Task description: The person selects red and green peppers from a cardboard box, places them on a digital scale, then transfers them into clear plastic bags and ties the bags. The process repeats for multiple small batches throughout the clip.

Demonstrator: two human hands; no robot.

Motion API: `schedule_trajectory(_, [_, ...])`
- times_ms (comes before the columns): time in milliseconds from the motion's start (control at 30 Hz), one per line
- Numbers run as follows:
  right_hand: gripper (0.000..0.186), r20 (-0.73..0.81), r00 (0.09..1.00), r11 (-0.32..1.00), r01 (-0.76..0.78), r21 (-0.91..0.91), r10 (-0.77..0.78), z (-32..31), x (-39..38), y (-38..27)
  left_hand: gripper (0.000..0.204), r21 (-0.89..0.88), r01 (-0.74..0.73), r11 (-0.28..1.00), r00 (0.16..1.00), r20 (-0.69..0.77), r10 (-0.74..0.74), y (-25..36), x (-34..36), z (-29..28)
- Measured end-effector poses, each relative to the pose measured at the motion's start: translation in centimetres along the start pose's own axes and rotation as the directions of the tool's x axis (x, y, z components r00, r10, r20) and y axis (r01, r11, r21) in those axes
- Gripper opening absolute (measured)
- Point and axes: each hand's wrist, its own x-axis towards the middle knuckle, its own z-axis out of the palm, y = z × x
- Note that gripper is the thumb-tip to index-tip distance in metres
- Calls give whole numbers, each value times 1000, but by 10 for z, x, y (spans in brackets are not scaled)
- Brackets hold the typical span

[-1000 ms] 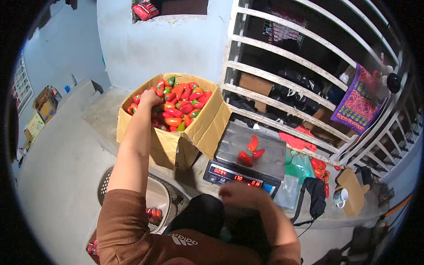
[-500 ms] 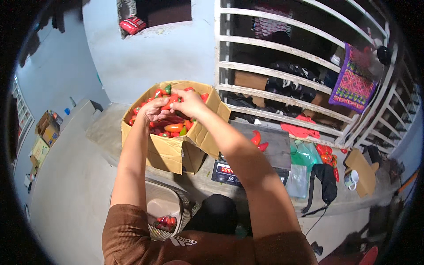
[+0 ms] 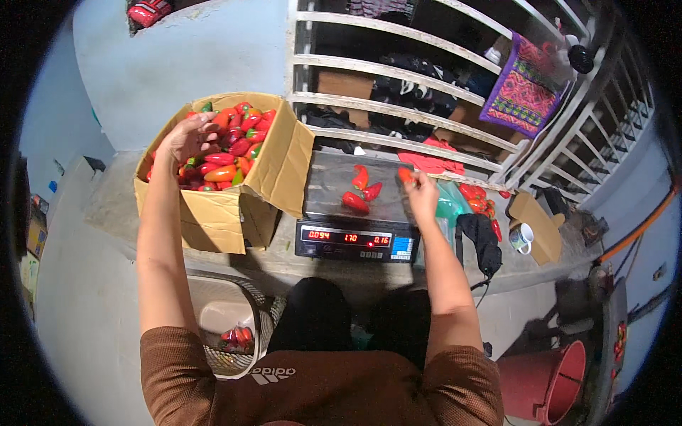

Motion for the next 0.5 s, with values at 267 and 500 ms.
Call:
schedule_trajectory(267, [32, 246, 965, 971, 144, -191, -95, 26, -52, 9, 26, 126, 59, 990, 987, -157, -39, -8, 3, -16])
schedule_trajectory(500, [63, 144, 989, 980, 63, -187, -36, 17, -49, -3, 29, 216, 92, 972, 977, -208, -46, -12, 7, -18])
